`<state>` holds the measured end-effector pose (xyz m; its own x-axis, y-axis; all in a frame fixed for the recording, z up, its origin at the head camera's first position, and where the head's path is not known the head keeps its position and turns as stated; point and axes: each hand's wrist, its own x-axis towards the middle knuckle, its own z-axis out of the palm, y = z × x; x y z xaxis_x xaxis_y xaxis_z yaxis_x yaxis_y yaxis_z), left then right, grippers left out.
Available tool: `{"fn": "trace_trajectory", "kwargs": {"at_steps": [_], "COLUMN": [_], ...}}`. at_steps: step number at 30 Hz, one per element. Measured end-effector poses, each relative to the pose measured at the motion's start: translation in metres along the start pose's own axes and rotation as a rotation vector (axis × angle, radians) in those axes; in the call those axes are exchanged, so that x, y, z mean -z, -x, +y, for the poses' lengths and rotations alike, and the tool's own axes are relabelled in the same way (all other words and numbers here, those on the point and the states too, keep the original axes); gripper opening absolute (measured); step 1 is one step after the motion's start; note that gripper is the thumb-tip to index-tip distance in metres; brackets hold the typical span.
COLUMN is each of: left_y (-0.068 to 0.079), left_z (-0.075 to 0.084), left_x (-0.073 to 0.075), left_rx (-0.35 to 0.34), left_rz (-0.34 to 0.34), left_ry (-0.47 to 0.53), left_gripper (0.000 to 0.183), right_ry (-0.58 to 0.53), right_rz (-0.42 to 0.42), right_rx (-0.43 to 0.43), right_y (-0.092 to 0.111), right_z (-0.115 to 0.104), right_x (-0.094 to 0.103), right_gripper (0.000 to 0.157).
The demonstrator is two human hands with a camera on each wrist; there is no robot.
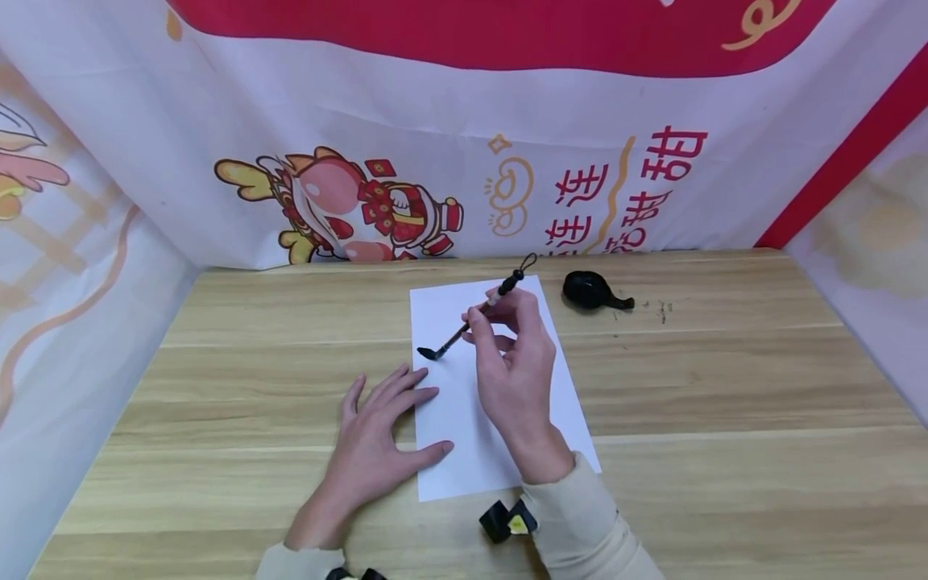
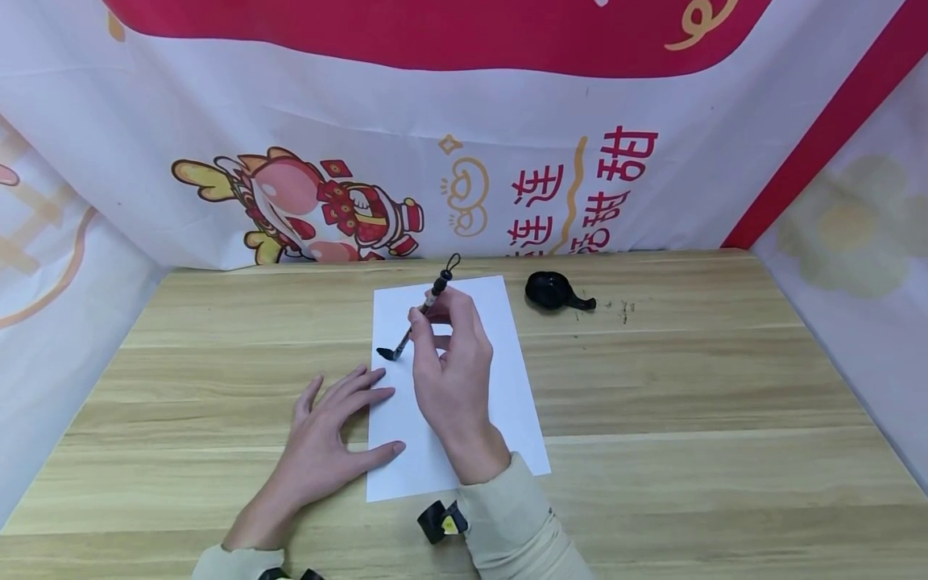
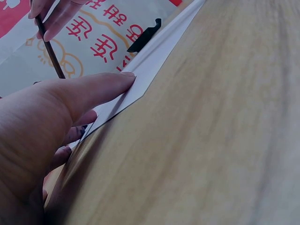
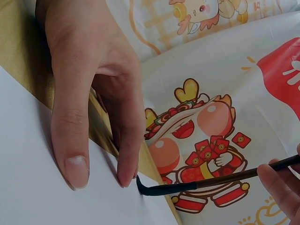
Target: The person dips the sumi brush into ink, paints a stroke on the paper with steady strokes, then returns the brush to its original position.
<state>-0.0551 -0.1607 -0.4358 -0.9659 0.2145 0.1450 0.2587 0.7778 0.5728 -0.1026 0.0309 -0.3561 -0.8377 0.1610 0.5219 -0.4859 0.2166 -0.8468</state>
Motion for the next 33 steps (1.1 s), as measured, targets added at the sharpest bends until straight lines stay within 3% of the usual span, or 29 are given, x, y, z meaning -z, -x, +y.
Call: {"fn": "trace_trajectory", "kwargs": {"at_steps": [9,20,33], "left_y": [-0.0001,-0.001,-0.0006], "left_z": [-0.0004,-0.0006,-0.0009], "left_x": [-0.0007,-0.0006,-0.0009], "left_rx": [0.005,-0.009,-0.011], "left_rz": [-0.008,0.002,0.003], "left_ry": [0.003,0.005,0.005], "left_gripper": [0.069,0.069,0.068], "right_ry": [0.022,0.113,0.134], "right_rz": [-0.009,-0.029,-0.014], "right_rx": [0.007,0.11,0.145], "right_y": [0.0015,0.0032,0.0041], "right_z": [-0.0013,0.0033,0.0061], "right_x": [0.0004,-0.0011,-0.0006], "right_gripper": [0.024,0.022,0.021]}}
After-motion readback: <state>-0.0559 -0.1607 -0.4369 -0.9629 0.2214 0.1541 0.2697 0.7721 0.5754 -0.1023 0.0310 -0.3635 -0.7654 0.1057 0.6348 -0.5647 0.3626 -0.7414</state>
